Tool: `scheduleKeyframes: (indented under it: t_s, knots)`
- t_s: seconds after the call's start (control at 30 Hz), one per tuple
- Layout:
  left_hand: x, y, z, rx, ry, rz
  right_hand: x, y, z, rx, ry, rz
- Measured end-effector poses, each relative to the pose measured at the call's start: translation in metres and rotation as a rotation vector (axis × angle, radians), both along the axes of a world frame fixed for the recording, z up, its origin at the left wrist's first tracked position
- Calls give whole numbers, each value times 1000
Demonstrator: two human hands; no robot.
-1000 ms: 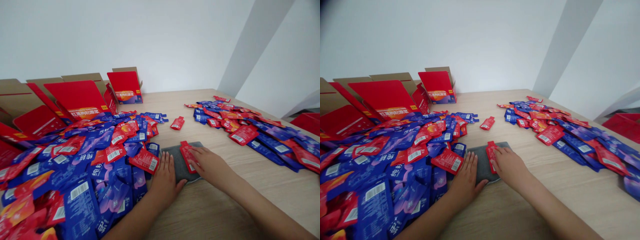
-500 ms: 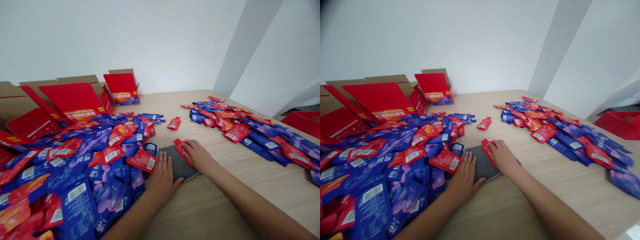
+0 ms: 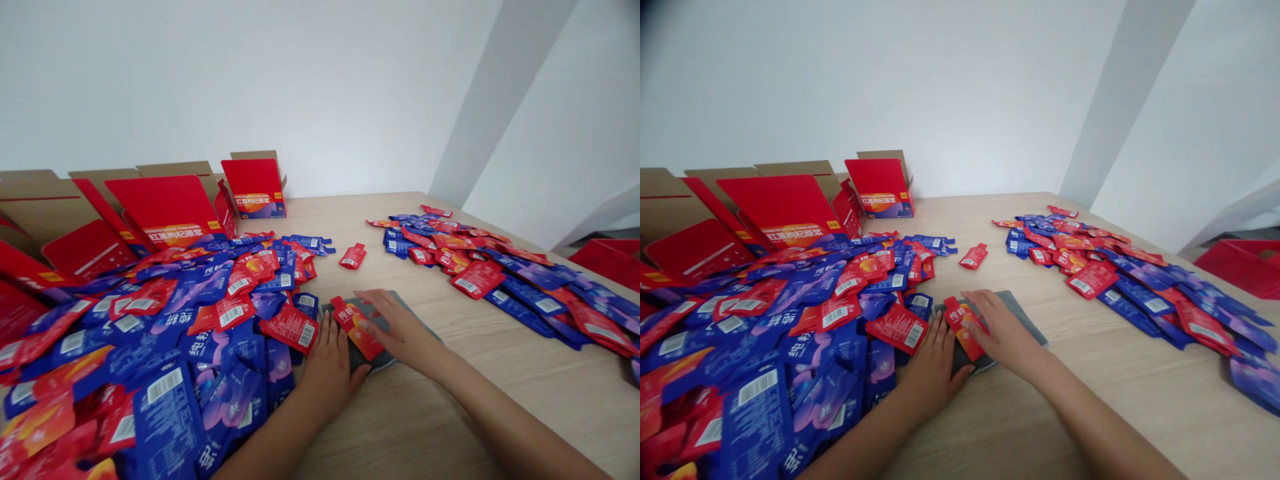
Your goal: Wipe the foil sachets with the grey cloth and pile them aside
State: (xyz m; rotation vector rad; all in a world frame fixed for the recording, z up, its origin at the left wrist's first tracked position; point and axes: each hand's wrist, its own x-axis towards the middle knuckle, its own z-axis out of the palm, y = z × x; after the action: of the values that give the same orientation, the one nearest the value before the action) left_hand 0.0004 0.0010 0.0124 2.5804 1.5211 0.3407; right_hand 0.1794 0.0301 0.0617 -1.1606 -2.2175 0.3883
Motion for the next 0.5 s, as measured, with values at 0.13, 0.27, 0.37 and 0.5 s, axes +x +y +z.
scheduleKeyframes:
  t_s: [0.13,0.27,0.37,0.5]
  knots:
    - [0,1,1,-9,13,-13,0,-3,-12,-103,-199,102]
    - [0,2,-7,43,7,-19,3,4,-34,-67,-341,76]
    - [0,2,-12,63,7,4,8,15,-47,-17,-350,5]
    - [0,1,-9,50,26,12,20,33,-58,9,-260,-141]
